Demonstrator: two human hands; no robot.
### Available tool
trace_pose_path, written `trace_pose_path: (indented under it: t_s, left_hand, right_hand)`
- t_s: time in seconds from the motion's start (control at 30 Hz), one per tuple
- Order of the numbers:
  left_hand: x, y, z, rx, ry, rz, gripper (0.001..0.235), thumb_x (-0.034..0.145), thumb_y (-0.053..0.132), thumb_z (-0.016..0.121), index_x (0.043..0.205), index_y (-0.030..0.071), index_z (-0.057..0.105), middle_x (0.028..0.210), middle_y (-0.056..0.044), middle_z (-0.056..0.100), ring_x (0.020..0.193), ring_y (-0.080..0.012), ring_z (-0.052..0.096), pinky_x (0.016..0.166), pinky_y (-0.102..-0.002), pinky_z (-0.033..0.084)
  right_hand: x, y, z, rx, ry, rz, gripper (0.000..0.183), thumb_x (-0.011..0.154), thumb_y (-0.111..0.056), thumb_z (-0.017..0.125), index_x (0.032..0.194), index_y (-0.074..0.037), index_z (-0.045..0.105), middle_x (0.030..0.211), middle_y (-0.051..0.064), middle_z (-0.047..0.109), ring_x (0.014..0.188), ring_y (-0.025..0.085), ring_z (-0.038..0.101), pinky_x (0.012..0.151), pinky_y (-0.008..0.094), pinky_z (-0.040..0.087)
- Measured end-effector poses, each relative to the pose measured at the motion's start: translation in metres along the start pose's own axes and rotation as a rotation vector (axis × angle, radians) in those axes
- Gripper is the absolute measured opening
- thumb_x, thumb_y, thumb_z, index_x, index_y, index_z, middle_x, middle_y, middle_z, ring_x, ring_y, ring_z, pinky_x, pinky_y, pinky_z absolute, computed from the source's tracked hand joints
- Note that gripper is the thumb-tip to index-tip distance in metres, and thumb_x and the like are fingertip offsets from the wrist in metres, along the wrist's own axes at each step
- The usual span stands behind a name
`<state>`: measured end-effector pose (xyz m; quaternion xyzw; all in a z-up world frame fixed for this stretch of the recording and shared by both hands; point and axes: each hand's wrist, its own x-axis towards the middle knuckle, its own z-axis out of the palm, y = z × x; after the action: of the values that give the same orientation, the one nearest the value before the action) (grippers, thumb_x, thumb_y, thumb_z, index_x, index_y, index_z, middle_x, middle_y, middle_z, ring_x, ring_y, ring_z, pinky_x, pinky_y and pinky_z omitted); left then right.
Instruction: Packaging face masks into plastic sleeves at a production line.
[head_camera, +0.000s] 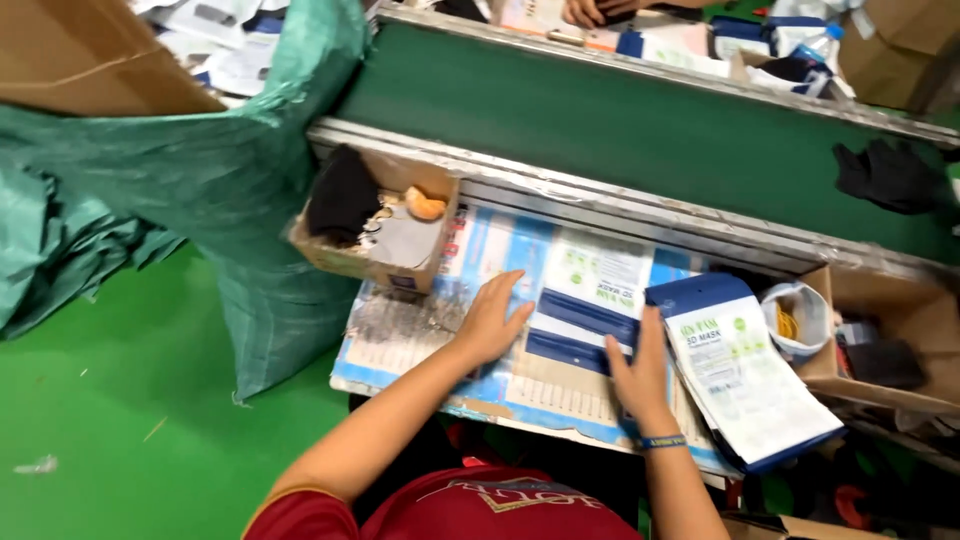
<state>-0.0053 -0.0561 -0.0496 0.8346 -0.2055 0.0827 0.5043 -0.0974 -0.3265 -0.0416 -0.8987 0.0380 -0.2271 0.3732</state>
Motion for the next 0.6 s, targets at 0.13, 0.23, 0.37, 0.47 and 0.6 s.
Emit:
trace_pose_path:
  t_s: [0.13,0.23,0.37,0.47,0.6]
  left_hand:
    - [0.010,0.007,0.038,0.344,-0.147,0.150,0.062,0.099,0.036,0.064,0.150,0.005,0.046,0.156,-0.023,0.042,0.145,-0.0428,0.033,0.116,-0.054,0.021]
    - [0.003,0.032,0.024,0.306,-0.119,0.187,0.043,0.093,0.035,0.067,0.123,0.005,0.061,0.136,-0.023,0.054,0.135,-0.0405,0.044,0.113,-0.056,0.025]
    - [0.006,0.025,0.021,0.181,-0.078,0.049,0.025,0.098,0.031,0.063,0.106,0.006,0.065,0.120,-0.017,0.061,0.127,-0.0366,0.052,0.113,-0.048,0.036]
    - [0.007,0.034,0.015,0.101,-0.031,0.001,0.025,0.098,0.028,0.063,0.106,0.005,0.064,0.115,-0.016,0.063,0.121,-0.0362,0.055,0.109,-0.045,0.041]
    - [0.009,0.036,0.014,0.101,0.018,0.122,0.035,0.096,0.026,0.065,0.120,0.001,0.062,0.124,-0.021,0.062,0.126,-0.0410,0.051,0.109,-0.050,0.035]
  right_hand:
    - [0.013,-0.002,0.009,-0.056,-0.126,-0.093,0.079,0.096,-0.037,0.065,0.154,0.008,0.037,0.161,0.040,0.021,0.147,0.048,0.023,0.117,0.047,0.023]
    - [0.010,0.013,0.014,-0.240,-0.202,-0.049,0.067,0.094,-0.039,0.067,0.144,0.001,0.050,0.156,0.028,0.039,0.148,0.044,0.032,0.119,0.047,0.026]
    - [-0.008,0.000,0.015,-0.187,-0.077,-0.033,0.047,0.092,-0.037,0.065,0.129,-0.007,0.063,0.142,0.020,0.055,0.136,0.037,0.049,0.116,0.044,0.037]
    - [-0.009,0.019,0.025,-0.121,-0.020,0.010,0.034,0.094,-0.036,0.064,0.117,-0.013,0.069,0.131,0.012,0.065,0.129,0.032,0.058,0.113,0.042,0.043]
    - [-0.003,0.041,0.036,-0.236,0.101,-0.104,0.052,0.091,-0.038,0.065,0.130,-0.004,0.061,0.146,0.026,0.052,0.139,0.042,0.044,0.113,0.051,0.031]
